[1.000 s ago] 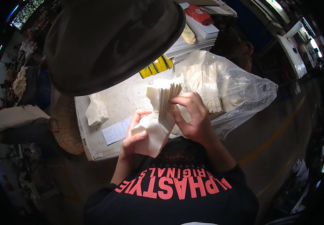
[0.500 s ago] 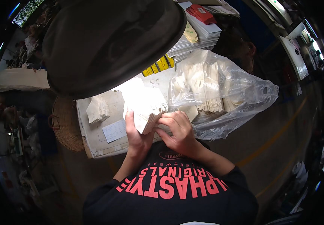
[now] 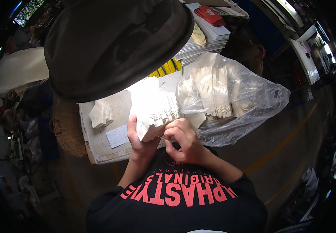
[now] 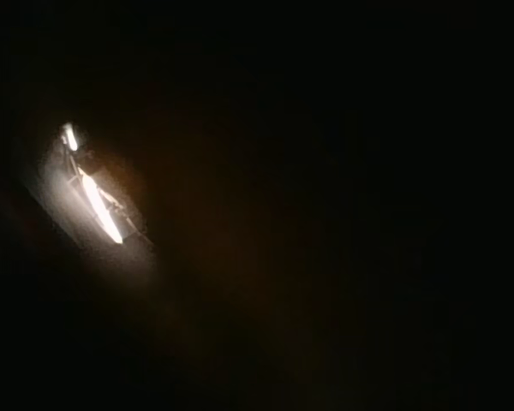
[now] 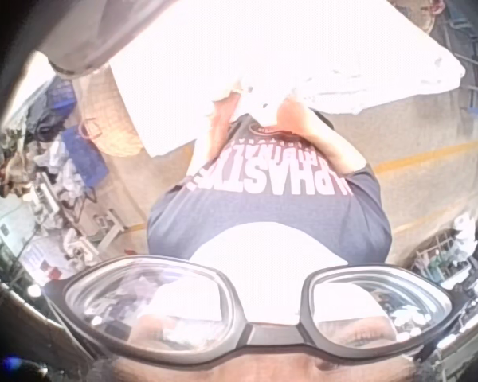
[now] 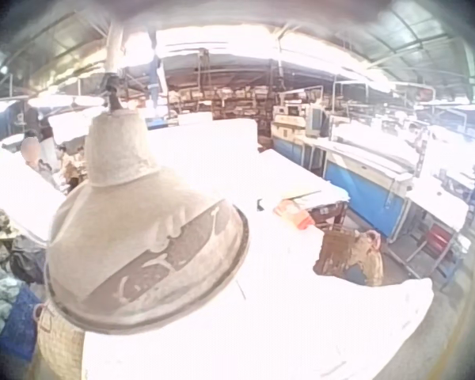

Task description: The person writes on a paper on the table, then picks up stacks of white fabric pieces, aligns them, and ties them with rubber bands. The person places the tied bundles into a plastic bag.

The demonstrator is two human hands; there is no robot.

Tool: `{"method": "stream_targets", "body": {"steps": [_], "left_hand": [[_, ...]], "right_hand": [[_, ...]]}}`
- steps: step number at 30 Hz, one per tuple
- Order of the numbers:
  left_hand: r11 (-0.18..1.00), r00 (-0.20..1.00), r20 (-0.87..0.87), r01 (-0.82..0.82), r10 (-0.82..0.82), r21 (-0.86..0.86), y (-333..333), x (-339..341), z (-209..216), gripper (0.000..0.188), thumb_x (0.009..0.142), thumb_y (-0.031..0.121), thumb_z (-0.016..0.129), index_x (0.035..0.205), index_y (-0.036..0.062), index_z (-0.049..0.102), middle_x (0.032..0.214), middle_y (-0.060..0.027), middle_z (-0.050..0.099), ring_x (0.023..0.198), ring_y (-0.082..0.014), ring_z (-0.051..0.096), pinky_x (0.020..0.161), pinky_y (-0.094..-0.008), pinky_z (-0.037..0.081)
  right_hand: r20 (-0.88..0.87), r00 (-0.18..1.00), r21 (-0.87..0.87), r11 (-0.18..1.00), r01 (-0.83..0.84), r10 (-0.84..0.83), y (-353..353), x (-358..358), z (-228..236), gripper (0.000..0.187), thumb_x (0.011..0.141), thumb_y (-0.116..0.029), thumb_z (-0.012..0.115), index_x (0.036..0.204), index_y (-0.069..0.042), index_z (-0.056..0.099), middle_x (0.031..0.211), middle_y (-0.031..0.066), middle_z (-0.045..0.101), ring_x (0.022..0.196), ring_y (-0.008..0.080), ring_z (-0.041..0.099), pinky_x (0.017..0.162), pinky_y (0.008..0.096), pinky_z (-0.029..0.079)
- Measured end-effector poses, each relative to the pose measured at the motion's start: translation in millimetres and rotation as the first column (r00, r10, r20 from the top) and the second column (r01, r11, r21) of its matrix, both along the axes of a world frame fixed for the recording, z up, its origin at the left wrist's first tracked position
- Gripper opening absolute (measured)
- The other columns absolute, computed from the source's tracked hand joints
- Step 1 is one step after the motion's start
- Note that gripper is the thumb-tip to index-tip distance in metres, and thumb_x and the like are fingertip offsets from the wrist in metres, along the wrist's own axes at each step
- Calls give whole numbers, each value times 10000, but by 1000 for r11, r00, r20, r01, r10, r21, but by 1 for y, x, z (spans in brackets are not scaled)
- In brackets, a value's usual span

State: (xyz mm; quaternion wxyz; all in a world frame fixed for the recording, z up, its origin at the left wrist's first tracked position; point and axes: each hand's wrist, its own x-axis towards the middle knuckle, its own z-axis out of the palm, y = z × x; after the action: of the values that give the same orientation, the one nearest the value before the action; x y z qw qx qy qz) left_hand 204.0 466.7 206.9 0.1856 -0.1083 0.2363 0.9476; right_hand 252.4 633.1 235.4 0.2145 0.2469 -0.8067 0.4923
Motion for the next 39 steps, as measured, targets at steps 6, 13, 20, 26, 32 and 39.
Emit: {"method": "stream_targets", "body": {"steps": [6, 13, 20, 26, 32, 39], "left_hand": [[990, 978, -156, 143, -139, 16, -21, -9, -9, 717, 1010, 499, 450, 1542, 21, 469, 1435, -180, 621, 1289, -351, 631, 1075, -554, 528], [988, 981, -146, 111, -126, -111, -23, -5, -27, 714, 967, 451, 553, 1517, 3, 480, 1379, -188, 651, 1186, -322, 692, 978, -482, 589], [981, 951, -266, 181, -156, 74, -44, -5, -38, 792, 885, 406, 619, 1497, -74, 471, 1354, -243, 654, 1194, -338, 677, 1032, -437, 545], [973, 942, -270, 156, -198, -171, -43, 2, -10, 815, 874, 429, 651, 1518, -25, 443, 1368, -230, 616, 1227, -338, 636, 1040, -448, 526], [866, 863, -368, 142, -345, -479, -9, 14, 50, 1070, 888, 592, 744, 1648, 44, 229, 1515, -221, 461, 1406, -330, 488, 1184, -452, 390], [702, 722, -493, -14, -486, -712, -16, 0, 41, 566, 1136, 381, 435, 1529, -26, 427, 1485, -205, 509, 1400, -259, 491, 1169, -396, 374]], "right_hand": [[341, 907, -123, 969, -216, 246, 36, 13, 23, 91, 854, 3, 679, 926, -26, 632, 766, 81, 569, 671, 253, 574, 618, 363, 460], [308, 929, -210, 967, -147, 208, 47, 12, 34, 36, 871, 8, 664, 882, -18, 685, 715, 94, 627, 598, 217, 603, 561, 335, 467], [101, 992, -47, 997, -68, 72, 47, -5, 7, 132, 870, 33, 652, 982, -14, 705, 840, 137, 694, 754, 254, 708, 695, 348, 550], [286, 957, -503, 858, 107, 48, 43, 4, -11, 270, 975, -44, 632, 1235, 4, 579, 1172, 159, 639, 1092, 255, 662, 985, 388, 531], [393, 791, -707, 704, -66, 469, 22, 8, -11, 1130, 934, -417, 832, 1680, -65, 58, 1606, 199, 354, 1492, 309, 410, 1213, 460, 370], [422, 684, -826, 563, 21, 595, 33, 7, 3, 1134, 849, -339, 810, 1690, -39, 110, 1618, 177, 364, 1496, 278, 400, 1223, 423, 332]]}}
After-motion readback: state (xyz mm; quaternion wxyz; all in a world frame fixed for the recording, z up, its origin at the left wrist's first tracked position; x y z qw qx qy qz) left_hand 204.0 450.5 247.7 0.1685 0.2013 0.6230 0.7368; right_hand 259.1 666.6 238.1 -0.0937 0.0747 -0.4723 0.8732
